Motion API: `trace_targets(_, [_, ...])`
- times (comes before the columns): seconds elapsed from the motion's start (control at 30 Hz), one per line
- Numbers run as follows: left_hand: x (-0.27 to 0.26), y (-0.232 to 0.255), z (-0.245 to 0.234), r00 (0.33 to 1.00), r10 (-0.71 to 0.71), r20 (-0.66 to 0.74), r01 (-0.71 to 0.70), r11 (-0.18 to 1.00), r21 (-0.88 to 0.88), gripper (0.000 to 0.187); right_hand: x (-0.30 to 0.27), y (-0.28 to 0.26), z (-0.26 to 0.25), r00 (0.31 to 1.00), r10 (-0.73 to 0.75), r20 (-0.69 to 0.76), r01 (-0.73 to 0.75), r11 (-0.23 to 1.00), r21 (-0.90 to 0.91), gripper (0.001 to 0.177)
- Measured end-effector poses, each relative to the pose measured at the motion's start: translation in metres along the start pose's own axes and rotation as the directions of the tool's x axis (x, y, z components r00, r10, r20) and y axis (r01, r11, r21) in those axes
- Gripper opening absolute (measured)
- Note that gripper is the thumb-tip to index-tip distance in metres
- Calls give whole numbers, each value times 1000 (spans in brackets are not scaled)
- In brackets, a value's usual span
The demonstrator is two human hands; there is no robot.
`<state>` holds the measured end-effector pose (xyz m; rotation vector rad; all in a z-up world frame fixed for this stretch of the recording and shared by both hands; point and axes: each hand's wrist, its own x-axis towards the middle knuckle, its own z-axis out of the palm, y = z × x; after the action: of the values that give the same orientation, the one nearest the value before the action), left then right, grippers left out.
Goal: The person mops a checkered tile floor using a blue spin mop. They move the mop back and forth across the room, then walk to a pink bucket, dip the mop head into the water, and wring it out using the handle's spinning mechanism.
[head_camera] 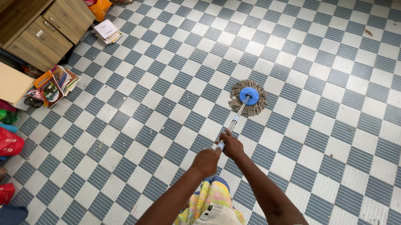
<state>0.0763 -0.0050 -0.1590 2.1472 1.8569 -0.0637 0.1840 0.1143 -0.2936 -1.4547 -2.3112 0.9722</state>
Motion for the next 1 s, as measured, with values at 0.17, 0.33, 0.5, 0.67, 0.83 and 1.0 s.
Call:
trace_targets(0.17, [12,30,3,998,61,26,-62,995,72,51,-6,27,-17,1000,4,19,-3,998,-57,40])
trace_targets(0.33, [0,38,-64,988,108,109,-120,986,112,53,-30,-14,-53,998,4,-62,-6,1000,-27,36])
trace_targets(0.5, [-34,61,-136,958,103,269,-149,977,154,47,-76,-43,-64,943,-196,-268,202,979,-4,29])
trace_targets(0.67, [-46,80,-125,941,144,305,-198,968,155,36,-101,-44,-65,979,-72,-193,114,969,221,31])
trace_targets(0.83, [-26,75,-89,956,127,263,-160,981,107,32,-75,-8,-48,959,-109,-260,176,953,247,30])
trace_targets(1.0, [17,63,-37,972,152,179,-172,980,102,42,-43,30,-46,992,32,-119,-6,976,216,33])
